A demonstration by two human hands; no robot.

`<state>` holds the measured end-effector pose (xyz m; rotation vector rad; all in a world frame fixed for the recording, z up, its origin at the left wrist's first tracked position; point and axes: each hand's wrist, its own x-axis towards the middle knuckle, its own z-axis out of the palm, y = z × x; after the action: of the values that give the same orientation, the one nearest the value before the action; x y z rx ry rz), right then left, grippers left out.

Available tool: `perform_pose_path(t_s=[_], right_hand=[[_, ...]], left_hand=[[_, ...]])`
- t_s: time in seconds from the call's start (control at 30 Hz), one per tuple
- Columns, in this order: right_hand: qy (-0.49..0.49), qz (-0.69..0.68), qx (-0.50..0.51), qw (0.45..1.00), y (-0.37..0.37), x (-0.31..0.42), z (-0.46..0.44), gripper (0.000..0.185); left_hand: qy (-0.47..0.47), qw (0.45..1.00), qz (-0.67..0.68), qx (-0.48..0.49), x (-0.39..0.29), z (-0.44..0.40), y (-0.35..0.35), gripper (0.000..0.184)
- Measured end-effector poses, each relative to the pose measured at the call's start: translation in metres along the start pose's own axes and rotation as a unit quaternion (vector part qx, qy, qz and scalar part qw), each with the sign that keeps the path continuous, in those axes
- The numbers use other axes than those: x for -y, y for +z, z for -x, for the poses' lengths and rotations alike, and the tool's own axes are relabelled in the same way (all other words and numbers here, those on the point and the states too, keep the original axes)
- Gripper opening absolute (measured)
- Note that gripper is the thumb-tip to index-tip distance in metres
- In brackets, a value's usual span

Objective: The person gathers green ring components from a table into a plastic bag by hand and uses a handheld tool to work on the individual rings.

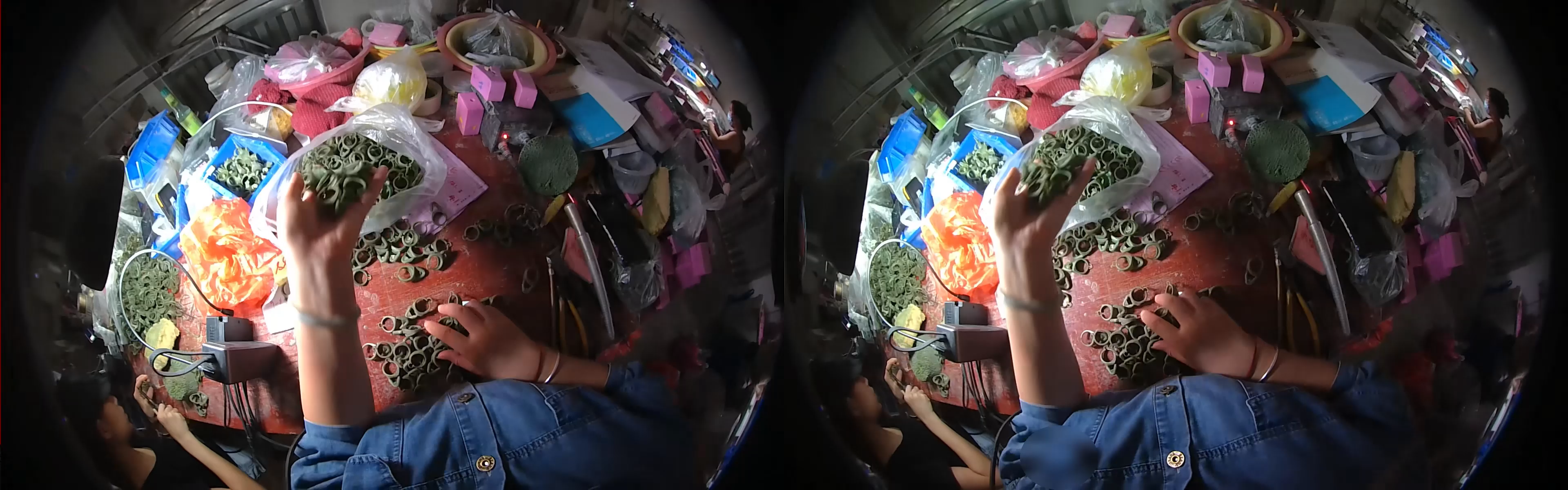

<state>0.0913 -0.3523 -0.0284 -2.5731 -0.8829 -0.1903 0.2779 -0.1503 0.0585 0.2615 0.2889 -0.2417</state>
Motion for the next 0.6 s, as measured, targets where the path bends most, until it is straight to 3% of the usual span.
perform_pose_path(t_s=[0.03,0.1,0.13,0.23,0.27,0.3,0.37,0.4,0.43,0.5,0.6], right_hand=[[0.003,-0.005,0.016,1.0,-0.001,0.001,0.002,0.055],[0.005,-0.004,0.026,1.0,-0.006,0.0,0.003,0.055],[0.013,-0.02,0.02,1.0,-0.007,0.0,0.004,0.054],[0.028,-0.023,0.023,0.999,-0.006,-0.002,0.01,0.055],[0.025,-0.044,0.026,0.998,-0.006,-0.002,0.01,0.061],[0.016,-0.065,0.027,0.997,-0.006,-0.004,0.005,0.066],[0.008,-0.088,0.028,0.996,-0.013,-0.001,0.0,0.072],[0.01,-0.064,0.046,0.997,-0.022,0.004,-0.002,0.078],[0.014,-0.039,0.065,0.997,-0.026,0.006,-0.003,0.084],[0.013,-0.048,0.082,0.995,-0.025,0.003,-0.003,0.094],[0.026,-0.031,0.069,0.997,-0.023,0.003,-0.004,0.089]], left_hand=[[0.033,0.986,-0.116,0.116,-0.01,-0.039,-0.04,0.053],[0.036,0.998,0.014,-0.058,0.002,-0.014,-0.003,0.071],[-0.012,1.0,0.006,0.017,-0.005,-0.012,-0.019,0.082],[0.134,0.975,-0.164,0.065,0.004,0.018,-0.035,0.071],[0.156,0.955,-0.237,0.086,0.006,0.034,-0.049,0.057],[0.185,0.927,-0.31,0.106,0.006,0.049,-0.062,0.046],[0.25,0.85,-0.463,-0.032,0.023,0.087,-0.056,0.032],[0.232,0.791,-0.567,0.009,0.016,0.099,-0.076,0.028],[0.191,0.769,-0.61,-0.01,0.017,0.112,-0.09,0.028],[0.178,0.595,-0.784,-0.002,0.02,0.147,-0.1,0.061],[0.057,0.493,-0.868,0.019,0.015,0.185,-0.106,0.091]])
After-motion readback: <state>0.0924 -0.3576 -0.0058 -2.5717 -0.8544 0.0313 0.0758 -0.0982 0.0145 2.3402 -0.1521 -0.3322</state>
